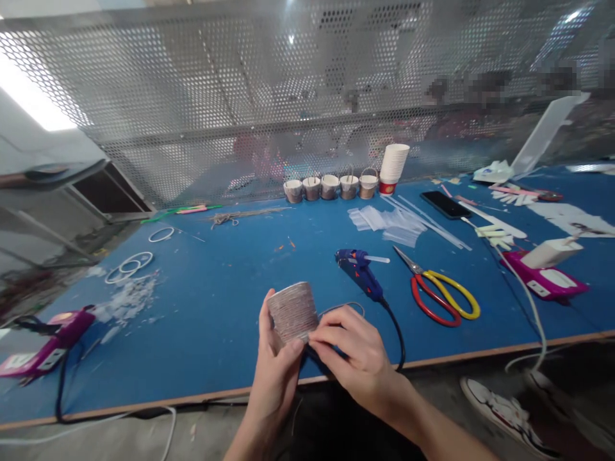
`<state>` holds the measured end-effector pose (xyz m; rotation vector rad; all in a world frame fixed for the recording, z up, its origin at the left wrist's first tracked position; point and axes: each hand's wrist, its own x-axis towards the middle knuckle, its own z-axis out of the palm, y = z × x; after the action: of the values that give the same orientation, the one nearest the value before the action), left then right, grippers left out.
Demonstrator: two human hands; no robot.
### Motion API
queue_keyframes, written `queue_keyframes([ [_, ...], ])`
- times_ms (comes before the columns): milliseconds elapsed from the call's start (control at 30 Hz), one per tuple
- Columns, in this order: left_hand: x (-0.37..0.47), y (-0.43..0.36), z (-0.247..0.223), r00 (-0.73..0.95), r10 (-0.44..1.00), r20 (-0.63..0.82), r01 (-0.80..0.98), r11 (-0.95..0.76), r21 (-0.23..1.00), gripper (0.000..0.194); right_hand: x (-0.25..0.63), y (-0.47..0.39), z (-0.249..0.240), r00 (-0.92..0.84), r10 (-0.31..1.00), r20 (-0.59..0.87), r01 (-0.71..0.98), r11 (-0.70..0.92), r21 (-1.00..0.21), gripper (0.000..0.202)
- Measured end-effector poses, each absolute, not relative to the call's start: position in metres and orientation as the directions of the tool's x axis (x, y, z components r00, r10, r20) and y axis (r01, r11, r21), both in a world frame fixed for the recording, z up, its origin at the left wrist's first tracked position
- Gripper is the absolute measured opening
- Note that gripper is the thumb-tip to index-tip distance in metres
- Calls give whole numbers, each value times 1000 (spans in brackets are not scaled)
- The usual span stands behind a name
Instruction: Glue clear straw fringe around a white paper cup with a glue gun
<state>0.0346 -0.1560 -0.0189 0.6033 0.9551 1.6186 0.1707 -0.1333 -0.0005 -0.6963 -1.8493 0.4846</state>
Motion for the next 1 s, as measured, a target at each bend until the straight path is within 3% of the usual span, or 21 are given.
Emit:
queue_keyframes([
  [300,36,-159,-19,-318,946,-58,-496,-114,861,95,162,-137,-4,-142,851,505,107,520,-847,13],
  [500,34,-160,-21,-294,955,-29,-449,-112,886,97,163,-137,-3,-159,851,500,87,517,-852,13],
  [700,34,-158,-24,-327,945,15,-418,-159,894,95,157,-144,-9,-130,903,410,17,415,-910,14],
  [1000,33,-155,-24,-321,947,-19,-392,-115,913,94,154,-138,-11,-155,928,340,-45,337,-940,5],
])
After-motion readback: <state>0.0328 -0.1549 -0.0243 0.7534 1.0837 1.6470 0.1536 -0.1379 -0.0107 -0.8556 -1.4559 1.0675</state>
